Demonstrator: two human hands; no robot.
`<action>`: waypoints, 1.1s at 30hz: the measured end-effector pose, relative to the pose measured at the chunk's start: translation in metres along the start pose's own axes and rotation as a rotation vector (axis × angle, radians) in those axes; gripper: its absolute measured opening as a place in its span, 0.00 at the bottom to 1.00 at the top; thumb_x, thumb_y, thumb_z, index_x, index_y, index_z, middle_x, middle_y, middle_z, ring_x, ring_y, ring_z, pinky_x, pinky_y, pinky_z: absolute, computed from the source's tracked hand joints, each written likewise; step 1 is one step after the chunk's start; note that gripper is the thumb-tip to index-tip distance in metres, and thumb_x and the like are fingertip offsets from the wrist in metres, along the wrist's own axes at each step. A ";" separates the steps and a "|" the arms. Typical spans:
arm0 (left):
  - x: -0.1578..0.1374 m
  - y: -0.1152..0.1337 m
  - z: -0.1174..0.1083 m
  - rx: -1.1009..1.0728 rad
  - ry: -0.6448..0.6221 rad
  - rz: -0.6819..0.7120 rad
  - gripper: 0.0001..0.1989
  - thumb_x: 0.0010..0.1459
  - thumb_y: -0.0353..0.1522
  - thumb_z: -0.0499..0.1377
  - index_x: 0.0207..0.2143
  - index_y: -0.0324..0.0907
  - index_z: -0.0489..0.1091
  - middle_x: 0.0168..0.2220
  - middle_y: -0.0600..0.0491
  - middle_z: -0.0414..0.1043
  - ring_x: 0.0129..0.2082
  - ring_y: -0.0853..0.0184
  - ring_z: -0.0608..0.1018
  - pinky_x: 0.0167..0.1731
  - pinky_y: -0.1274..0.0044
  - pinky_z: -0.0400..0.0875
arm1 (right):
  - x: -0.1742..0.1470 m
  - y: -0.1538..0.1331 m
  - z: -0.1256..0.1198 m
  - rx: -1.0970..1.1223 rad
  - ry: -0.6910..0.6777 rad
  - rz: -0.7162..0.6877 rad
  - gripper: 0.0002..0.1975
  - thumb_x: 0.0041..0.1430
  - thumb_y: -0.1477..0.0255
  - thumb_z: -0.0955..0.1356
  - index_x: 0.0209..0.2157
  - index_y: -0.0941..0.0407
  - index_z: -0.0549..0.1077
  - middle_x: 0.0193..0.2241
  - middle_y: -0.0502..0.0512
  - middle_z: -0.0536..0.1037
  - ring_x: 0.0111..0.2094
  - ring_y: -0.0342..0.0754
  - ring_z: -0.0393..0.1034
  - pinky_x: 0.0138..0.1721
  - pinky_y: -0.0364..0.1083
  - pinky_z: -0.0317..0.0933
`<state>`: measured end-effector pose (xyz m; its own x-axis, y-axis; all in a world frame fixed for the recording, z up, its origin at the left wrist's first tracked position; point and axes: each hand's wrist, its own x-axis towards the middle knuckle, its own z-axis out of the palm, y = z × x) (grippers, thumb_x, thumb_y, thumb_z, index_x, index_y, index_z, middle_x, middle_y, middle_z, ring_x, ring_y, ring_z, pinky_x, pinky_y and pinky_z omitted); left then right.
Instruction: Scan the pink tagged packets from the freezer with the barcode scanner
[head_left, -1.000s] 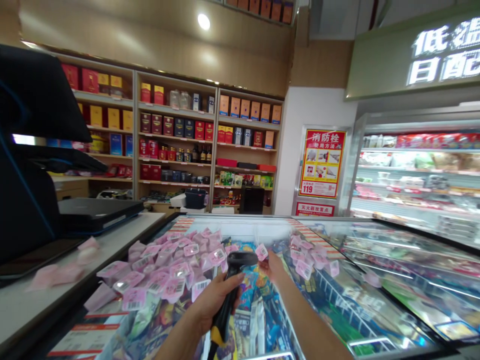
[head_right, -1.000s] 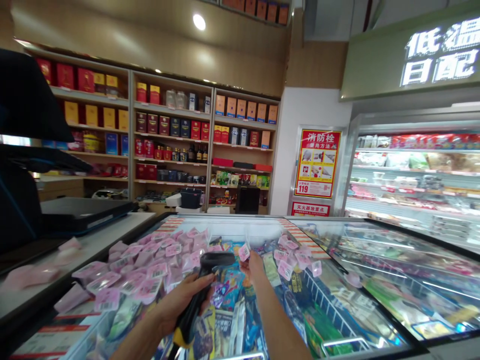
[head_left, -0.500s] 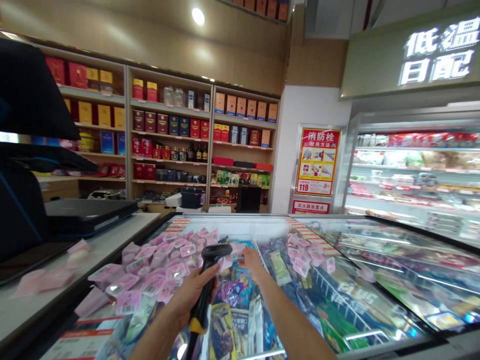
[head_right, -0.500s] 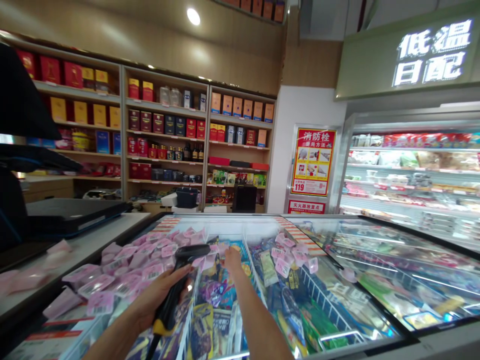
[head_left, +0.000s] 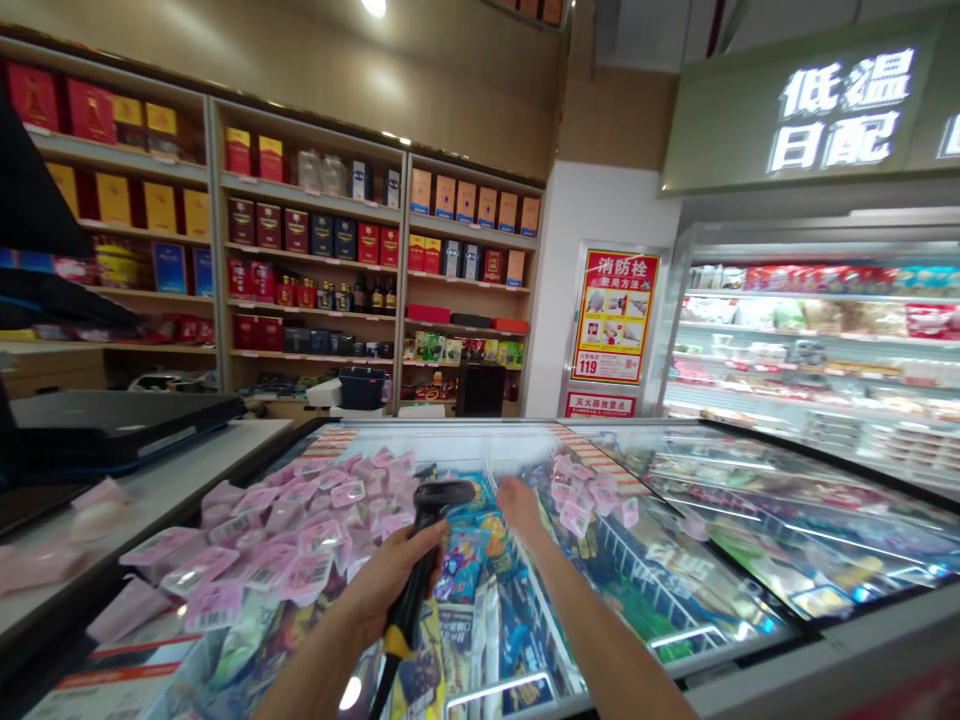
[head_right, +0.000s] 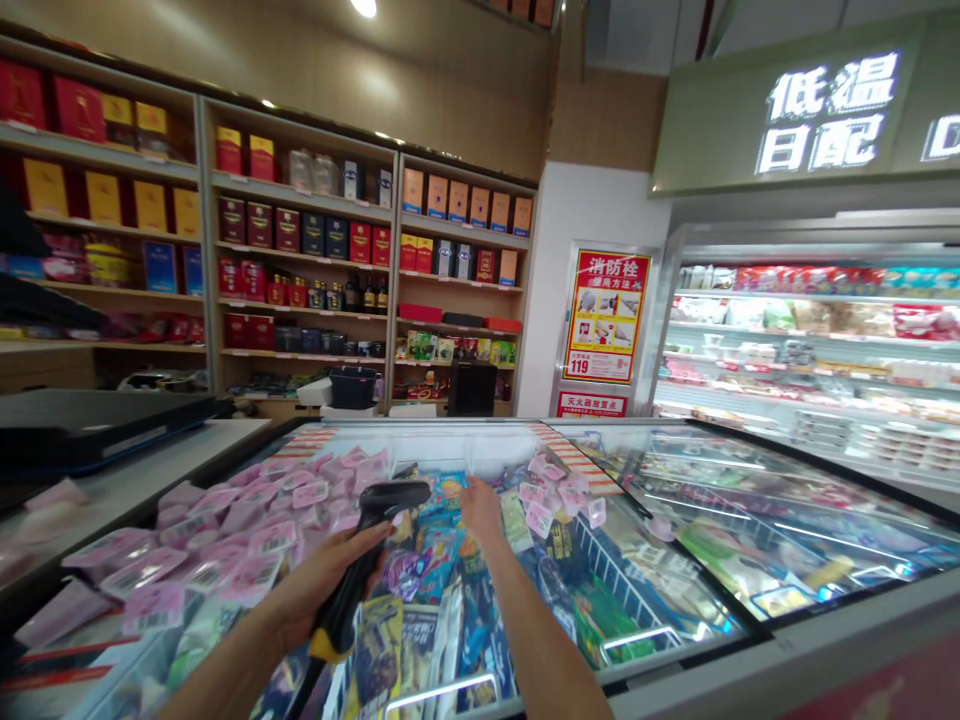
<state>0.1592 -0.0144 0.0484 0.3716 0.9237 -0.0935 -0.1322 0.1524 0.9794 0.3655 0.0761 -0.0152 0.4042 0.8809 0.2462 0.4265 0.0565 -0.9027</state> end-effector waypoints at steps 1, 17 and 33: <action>0.002 -0.002 0.002 0.002 -0.029 0.001 0.15 0.41 0.42 0.57 0.21 0.38 0.63 0.14 0.58 0.63 0.11 0.78 0.63 0.12 0.84 0.57 | -0.002 0.002 -0.016 -0.045 0.040 -0.028 0.15 0.46 0.74 0.60 0.38 0.58 0.68 0.32 0.57 0.72 0.36 0.48 0.66 0.41 0.46 0.56; -0.004 -0.006 0.031 -0.009 -0.113 -0.062 0.14 0.41 0.40 0.58 0.22 0.40 0.58 0.15 0.60 0.62 0.12 0.78 0.64 0.13 0.84 0.57 | -0.016 0.035 -0.088 0.044 0.202 0.190 0.05 0.42 0.73 0.63 0.17 0.58 0.63 0.21 0.56 0.72 0.29 0.51 0.69 0.32 0.48 0.60; -0.024 0.007 0.011 -0.011 -0.172 -0.059 0.15 0.41 0.42 0.57 0.19 0.39 0.60 0.14 0.60 0.61 0.13 0.78 0.63 0.15 0.83 0.55 | -0.008 0.006 -0.005 0.589 0.114 0.255 0.06 0.41 0.72 0.64 0.16 0.56 0.61 0.13 0.46 0.68 0.20 0.43 0.68 0.27 0.45 0.65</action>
<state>0.1592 -0.0397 0.0597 0.5304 0.8395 -0.1178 -0.1150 0.2090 0.9711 0.3689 0.0666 -0.0205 0.5313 0.8472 0.0054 -0.1963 0.1294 -0.9720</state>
